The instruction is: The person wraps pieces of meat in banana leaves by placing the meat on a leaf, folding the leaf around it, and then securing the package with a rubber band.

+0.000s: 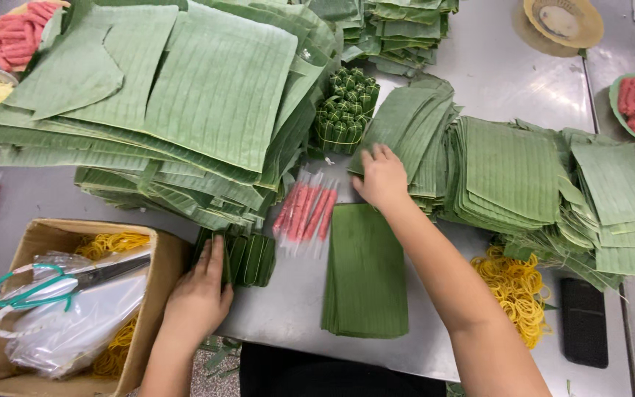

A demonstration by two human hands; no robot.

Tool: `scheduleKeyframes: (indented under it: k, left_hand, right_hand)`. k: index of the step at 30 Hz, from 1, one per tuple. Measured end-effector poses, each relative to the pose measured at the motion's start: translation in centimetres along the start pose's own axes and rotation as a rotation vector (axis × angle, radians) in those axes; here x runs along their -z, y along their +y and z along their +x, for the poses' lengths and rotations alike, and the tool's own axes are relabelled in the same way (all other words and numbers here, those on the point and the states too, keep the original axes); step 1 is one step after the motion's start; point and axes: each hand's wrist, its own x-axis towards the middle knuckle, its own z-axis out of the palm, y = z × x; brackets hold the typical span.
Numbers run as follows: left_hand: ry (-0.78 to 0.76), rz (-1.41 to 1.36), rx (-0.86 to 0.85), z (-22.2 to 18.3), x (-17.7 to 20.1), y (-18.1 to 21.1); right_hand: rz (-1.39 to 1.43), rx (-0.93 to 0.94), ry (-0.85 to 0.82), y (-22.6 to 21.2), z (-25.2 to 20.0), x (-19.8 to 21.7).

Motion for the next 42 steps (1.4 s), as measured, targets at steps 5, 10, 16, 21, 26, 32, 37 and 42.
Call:
scheduleKeyframes:
  k: [5,10,16,21,26,32,37,42]
  left_hand:
    - [0.12,0.004,-0.118,0.2,0.0,-0.5]
    - [0.21,-0.067,-0.231,1.6,1.3,3.4]
    - [-0.177,-1.208,-0.32,4.8,-3.8,9.6]
    - [-0.731,-2.132,0.244,9.5,-6.8,13.2]
    - [-0.643,-2.126,0.353,10.6,-10.2,15.6]
    - [-0.748,-1.527,-0.296,6.0,-13.9,16.6]
    - [-0.867,-1.916,0.248,6.1,-13.0,18.2]
    - [-0.775,-2.164,0.318,5.6,-10.6,17.6]
  right_hand:
    - [-0.058,-0.341,-0.553,1.4,1.1,-1.5]
    - [-0.112,-0.117,-0.288,3.7,-0.5,-1.2]
    - [-0.196,0.06,-0.149,3.9,-1.2,-0.2]
    - [-0.214,0.23,0.134,-1.3,-5.5,9.6]
    - [0.301,0.357,-0.119,-4.9,-13.7,13.7]
    - [1.54,-0.755,-0.136,1.6,-16.1,10.2]
    - [1.091,-0.138,-0.117,-0.5,-17.1,13.4]
    - [0.606,0.5,-0.339,-4.4,-15.0,16.2]
